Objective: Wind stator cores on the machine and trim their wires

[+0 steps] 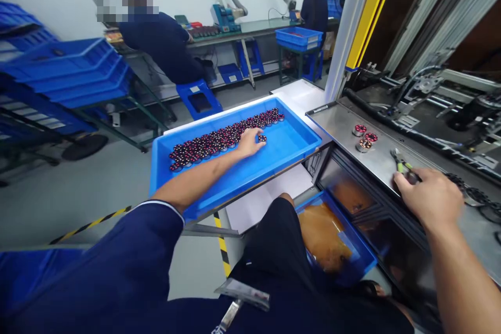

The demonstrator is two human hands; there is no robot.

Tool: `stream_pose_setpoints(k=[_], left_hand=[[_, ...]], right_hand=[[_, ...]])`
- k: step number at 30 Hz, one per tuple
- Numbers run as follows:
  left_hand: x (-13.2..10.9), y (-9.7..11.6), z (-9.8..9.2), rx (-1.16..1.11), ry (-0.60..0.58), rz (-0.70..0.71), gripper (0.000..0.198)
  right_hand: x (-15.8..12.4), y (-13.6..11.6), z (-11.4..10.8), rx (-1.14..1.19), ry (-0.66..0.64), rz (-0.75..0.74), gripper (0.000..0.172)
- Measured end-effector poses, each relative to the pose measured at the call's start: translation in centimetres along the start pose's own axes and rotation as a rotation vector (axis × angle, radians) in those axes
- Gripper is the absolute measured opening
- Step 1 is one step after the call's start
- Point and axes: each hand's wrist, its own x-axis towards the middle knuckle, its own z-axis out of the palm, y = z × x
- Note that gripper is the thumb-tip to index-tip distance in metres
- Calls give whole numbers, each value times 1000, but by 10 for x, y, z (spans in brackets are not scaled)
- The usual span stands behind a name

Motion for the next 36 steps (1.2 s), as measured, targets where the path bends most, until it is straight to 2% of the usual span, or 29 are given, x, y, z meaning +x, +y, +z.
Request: stream_pose_setpoints(k=[3, 6, 12, 16, 18, 21, 24, 27, 30, 33, 36], left_hand=[[18, -23, 18, 123, 79, -39, 31], [16, -36, 35, 197, 153, -42, 37], [10, -47, 65, 246, 41, 77, 39], [6, -51, 68, 255, 60, 51, 42], [3, -42, 63, 233, 67, 60, 45], [5, -5, 59, 158, 48, 163, 50], [17, 63, 67, 39, -29, 353, 45], [30, 138, 91, -71, -140, 484, 31], [42, 194, 122, -146, -229, 478, 28], [55, 221, 147, -202, -283, 397, 34], [64, 231, 162, -267, -345, 345, 37]], right_hand=[[-1, 2, 5, 53, 44, -79, 54], [1, 8, 12, 81, 80, -88, 47], [8, 13, 18, 87, 64, -54, 41], [7, 12, 18, 142, 110, -93, 39], [5, 11, 18, 178, 149, -127, 38], [1, 8, 18, 210, 199, -165, 37], [-1, 5, 19, 245, 249, -194, 34], [-4, 5, 19, 308, 347, -215, 37], [-12, 7, 14, 377, 527, -200, 41], [-22, 10, 8, 409, 714, -214, 46], [-32, 11, 5, 421, 839, -347, 52]])
